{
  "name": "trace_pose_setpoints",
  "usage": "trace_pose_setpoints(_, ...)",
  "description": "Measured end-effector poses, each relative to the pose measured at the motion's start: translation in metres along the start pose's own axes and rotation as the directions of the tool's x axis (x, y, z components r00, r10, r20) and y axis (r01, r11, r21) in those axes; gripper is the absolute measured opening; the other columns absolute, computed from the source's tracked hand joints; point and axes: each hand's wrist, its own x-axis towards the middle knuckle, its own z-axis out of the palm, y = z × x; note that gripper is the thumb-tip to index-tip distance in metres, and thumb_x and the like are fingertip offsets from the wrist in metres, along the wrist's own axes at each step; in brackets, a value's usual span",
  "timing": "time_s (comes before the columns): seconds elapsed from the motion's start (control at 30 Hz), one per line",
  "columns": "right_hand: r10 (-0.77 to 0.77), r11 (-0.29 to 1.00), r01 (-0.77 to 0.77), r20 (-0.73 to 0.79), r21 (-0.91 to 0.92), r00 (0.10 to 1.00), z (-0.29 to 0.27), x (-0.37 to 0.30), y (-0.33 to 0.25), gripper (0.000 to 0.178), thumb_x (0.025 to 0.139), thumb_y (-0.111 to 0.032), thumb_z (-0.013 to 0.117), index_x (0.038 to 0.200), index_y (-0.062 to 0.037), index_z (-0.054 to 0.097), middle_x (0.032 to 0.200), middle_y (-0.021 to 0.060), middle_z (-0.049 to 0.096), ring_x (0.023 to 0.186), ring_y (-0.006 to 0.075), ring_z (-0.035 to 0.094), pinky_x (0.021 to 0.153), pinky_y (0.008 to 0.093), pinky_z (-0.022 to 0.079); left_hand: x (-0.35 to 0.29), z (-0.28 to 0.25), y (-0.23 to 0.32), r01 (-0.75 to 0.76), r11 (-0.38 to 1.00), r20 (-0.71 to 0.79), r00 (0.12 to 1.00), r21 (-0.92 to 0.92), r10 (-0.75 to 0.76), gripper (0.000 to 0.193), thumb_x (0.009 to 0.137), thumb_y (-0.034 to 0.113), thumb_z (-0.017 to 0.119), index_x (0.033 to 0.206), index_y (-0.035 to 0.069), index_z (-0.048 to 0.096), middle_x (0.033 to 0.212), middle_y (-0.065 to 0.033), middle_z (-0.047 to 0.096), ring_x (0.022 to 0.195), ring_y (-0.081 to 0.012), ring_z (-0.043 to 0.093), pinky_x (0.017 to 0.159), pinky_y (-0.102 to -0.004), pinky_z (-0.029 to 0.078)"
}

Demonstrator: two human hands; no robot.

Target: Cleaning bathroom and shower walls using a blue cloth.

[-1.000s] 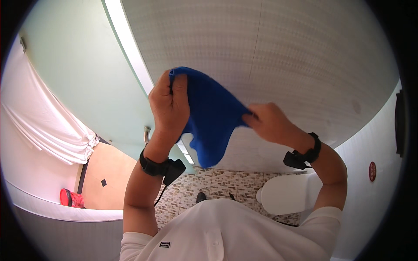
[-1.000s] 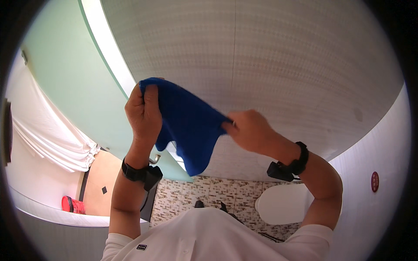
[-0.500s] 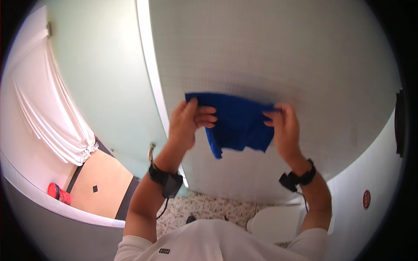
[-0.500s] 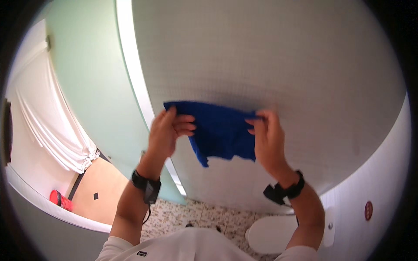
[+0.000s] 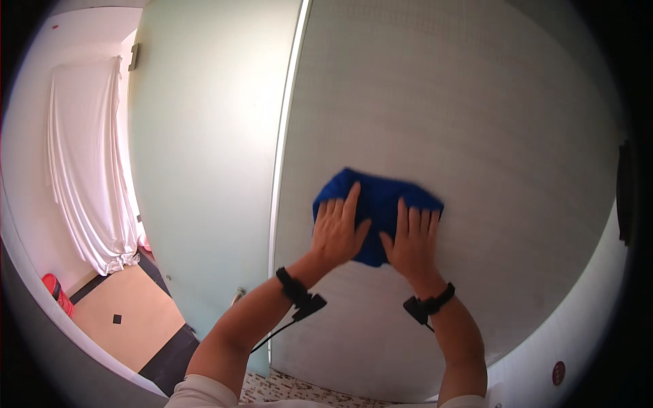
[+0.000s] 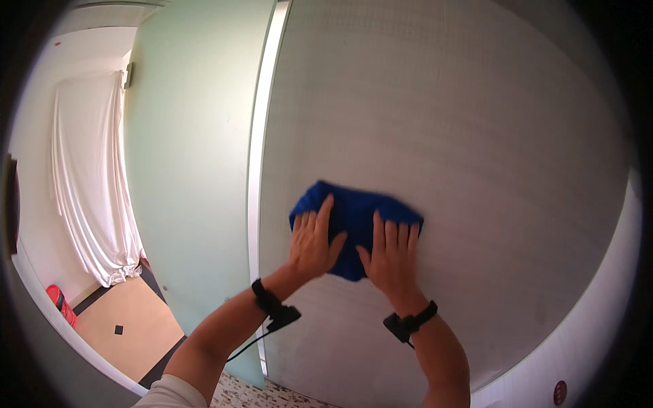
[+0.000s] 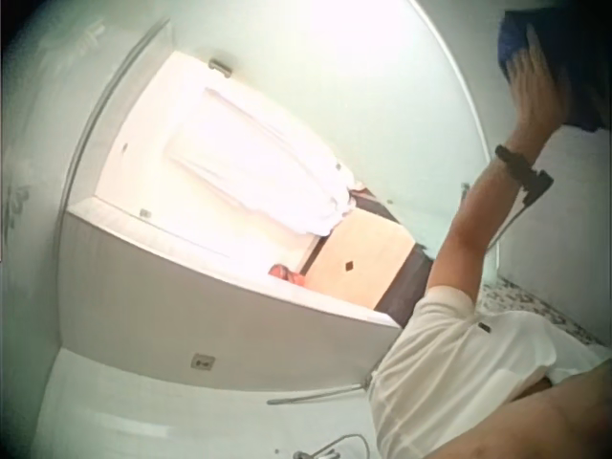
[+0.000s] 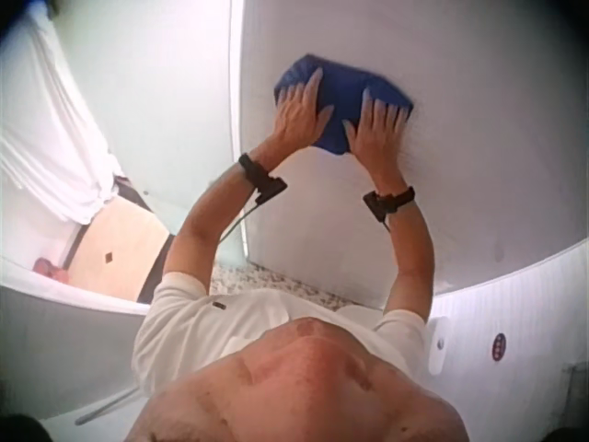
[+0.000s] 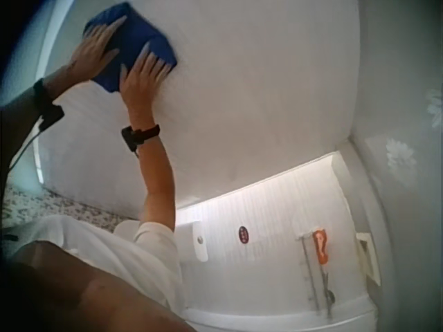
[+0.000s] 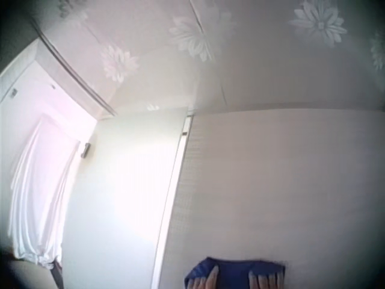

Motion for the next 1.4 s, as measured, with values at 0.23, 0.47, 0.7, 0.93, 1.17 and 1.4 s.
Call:
trace_pose_setpoints(0.23, -0.009, 0.998, -0.011, -0.341, -0.056, 0.94, -0.018, 0.171, 0.019, 0.078, 0.088, -0.039, 0.073, 0.145, 0.0066, 0.047, 0.131, 0.0247, 0.053, 0.125, 0.0428, 0.049, 0.114, 0.0634, 0.031, 0.166, -0.031, -0.034, -0.017, 0.977, -0.331, 0.939, 0.212, 0.088, 0.077, 0.097, 0.035, 0.058, 0.155, -0.008, 0.031, 0.122, -0.03, 0.06, 0.113, -0.0449, 0.057, 0.106, -0.0548, 0.038)
trace_pose_setpoints(0.47, -0.151, 0.981, 0.072, -0.471, -0.182, 0.869, -0.001, 0.244, 0.024, 0.06, 0.092, -0.034, 0.069, 0.144, -0.0075, 0.057, 0.13, 0.0137, 0.061, 0.127, 0.0396, 0.051, 0.114, 0.0651, 0.029, 0.213, -0.033, -0.053, 0.16, 0.972, -0.483, 0.874, 0.172, -0.058, 0.079, 0.096, 0.044, 0.052, 0.152, -0.01, 0.034, 0.126, -0.0305, 0.059, 0.121, -0.044, 0.054, 0.11, -0.0494, 0.035)
trace_pose_setpoints(0.7, -0.219, 0.975, 0.194, -0.343, -0.106, 0.913, 0.023, 0.198, -0.016, 0.059, 0.094, -0.04, 0.065, 0.146, -0.0147, 0.058, 0.137, 0.0072, 0.062, 0.135, 0.0384, 0.048, 0.117, 0.0698, 0.021, 0.11, -0.012, -0.078, 0.283, 0.94, -0.5, 0.852, 0.19, -0.155, 0.085, 0.093, 0.038, 0.061, 0.154, -0.01, 0.029, 0.122, -0.0304, 0.059, 0.116, -0.0442, 0.053, 0.11, -0.0511, 0.034)
trace_pose_setpoints(0.93, -0.274, 0.955, 0.287, -0.148, 0.079, 0.95, 0.051, 0.115, -0.09, 0.059, 0.092, -0.044, 0.066, 0.143, -0.0145, 0.062, 0.131, 0.0051, 0.062, 0.13, 0.0339, 0.048, 0.118, 0.0713, 0.019, -0.033, 0.009, -0.081, 0.481, 0.876, -0.328, 0.825, -0.017, -0.459, 0.08, 0.096, 0.028, 0.056, 0.155, -0.014, 0.022, 0.128, -0.036, 0.052, 0.115, -0.0488, 0.049, 0.108, -0.0529, 0.034)
trace_pose_setpoints(1.17, -0.436, 0.872, 0.384, 0.124, 0.306, 0.891, 0.081, -0.024, -0.141, 0.048, 0.095, -0.033, 0.059, 0.138, -0.0133, 0.065, 0.138, 0.0027, 0.06, 0.129, 0.0294, 0.049, 0.12, 0.0641, 0.024, -0.204, 0.042, -0.066, 0.619, 0.785, -0.164, 0.771, -0.036, -0.615, 0.092, 0.093, 0.033, 0.061, 0.156, -0.016, 0.015, 0.143, -0.0439, 0.04, 0.129, -0.0575, 0.041, 0.115, -0.0585, 0.028)
trace_pose_setpoints(1.4, -0.183, 0.965, 0.14, 0.186, 0.22, 0.965, 0.077, -0.156, -0.111, 0.05, 0.091, -0.04, 0.069, 0.132, -0.0106, 0.069, 0.117, 0.0086, 0.063, 0.112, 0.0325, 0.055, 0.105, 0.0724, 0.034, -0.269, 0.066, -0.018, 0.406, 0.911, 0.259, 0.875, 0.069, -0.41, 0.092, 0.09, 0.033, 0.068, 0.154, -0.015, 0.023, 0.131, -0.0399, 0.051, 0.12, -0.0556, 0.05, 0.11, -0.0694, 0.028)
